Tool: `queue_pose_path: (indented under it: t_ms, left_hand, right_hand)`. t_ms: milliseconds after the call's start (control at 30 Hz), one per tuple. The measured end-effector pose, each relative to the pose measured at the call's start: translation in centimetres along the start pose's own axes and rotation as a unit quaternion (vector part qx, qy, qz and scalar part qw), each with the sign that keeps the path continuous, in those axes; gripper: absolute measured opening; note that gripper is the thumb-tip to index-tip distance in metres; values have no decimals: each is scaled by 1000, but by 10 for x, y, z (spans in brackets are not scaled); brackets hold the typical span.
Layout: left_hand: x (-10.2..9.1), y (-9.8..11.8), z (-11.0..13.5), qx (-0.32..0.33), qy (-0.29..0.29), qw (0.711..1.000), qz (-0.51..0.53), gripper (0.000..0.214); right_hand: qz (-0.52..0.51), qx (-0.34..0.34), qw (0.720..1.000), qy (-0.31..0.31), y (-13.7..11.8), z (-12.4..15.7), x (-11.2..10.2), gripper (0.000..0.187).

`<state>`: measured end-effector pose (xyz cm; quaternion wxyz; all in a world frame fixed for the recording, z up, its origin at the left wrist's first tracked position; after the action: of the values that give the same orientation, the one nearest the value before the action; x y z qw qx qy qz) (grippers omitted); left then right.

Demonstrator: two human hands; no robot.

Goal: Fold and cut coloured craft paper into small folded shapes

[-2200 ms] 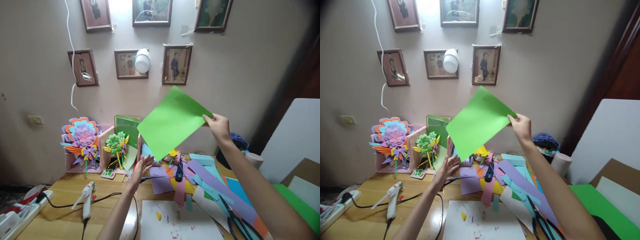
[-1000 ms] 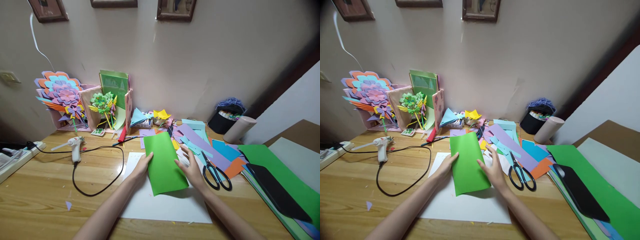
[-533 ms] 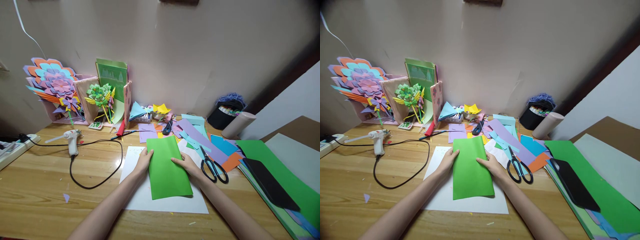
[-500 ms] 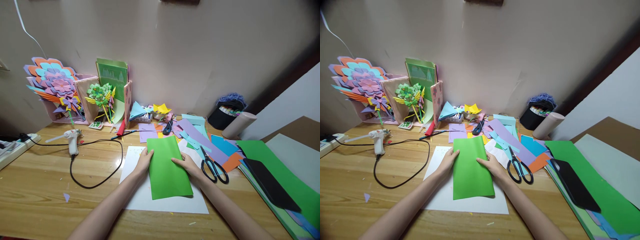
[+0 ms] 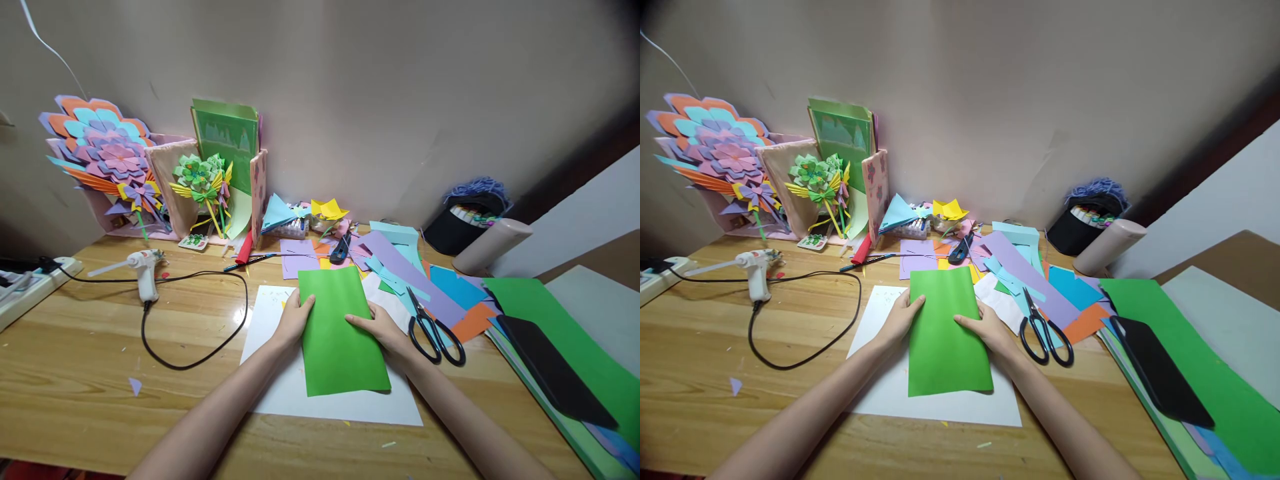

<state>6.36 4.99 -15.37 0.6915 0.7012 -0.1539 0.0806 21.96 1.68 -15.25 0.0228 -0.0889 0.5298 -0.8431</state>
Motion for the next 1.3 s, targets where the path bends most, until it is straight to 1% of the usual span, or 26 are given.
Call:
queue_pose_path:
  t_ms: [200,333,433,500,600,733,867,1000,1167,1233,1300]
  left_hand:
    - [-2,5,0,27,10,999,-28,29]
    - [-3,5,0,23,18,999,-36,29]
    - [-5,3,-2,14,10,999,-37,32]
    - [-7,4,-6,16,9,999,-33,35]
    - [-17,11,-11,36,29,998,-36,38]
    - [-26,15,-15,53,50,996,-57,36]
    - [-27,14,-15,65,53,995,-62,33]
    - [-28,13,-15,69,56,993,-81,32]
    - [-29,18,-15,104,55,984,-135,32]
    - [-29,25,-12,132,65,970,-192,30]
    - [-27,35,-8,160,77,948,-264,28]
  right_hand:
    - [4,5,1000,8,0,1,-1,48]
    - [9,9,1000,11,2,-1,-4,45]
    - [6,14,1000,12,3,-1,-5,44]
    - [3,16,1000,2,4,0,-2,43]
    - [14,23,1000,-16,6,2,4,42]
    - [28,37,999,-20,12,3,11,40]
    - [24,30,999,-17,14,2,13,37]
    - [24,26,999,-16,14,2,13,39]
    - [33,20,999,-5,11,2,12,39]
    - [33,3,999,-7,7,2,12,42]
    - [37,-20,999,-10,2,0,10,45]
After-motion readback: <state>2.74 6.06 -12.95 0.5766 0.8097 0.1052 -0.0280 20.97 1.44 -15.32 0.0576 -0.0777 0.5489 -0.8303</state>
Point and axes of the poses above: each hand's wrist, its own z-axis away from the middle knuckle, its own x-axis out of the palm, y = z × x, the point moved 9 cm from there along -z, towards the middle knuckle, and after that the axes turned 9 degrees about x, right-handed, at the moved point
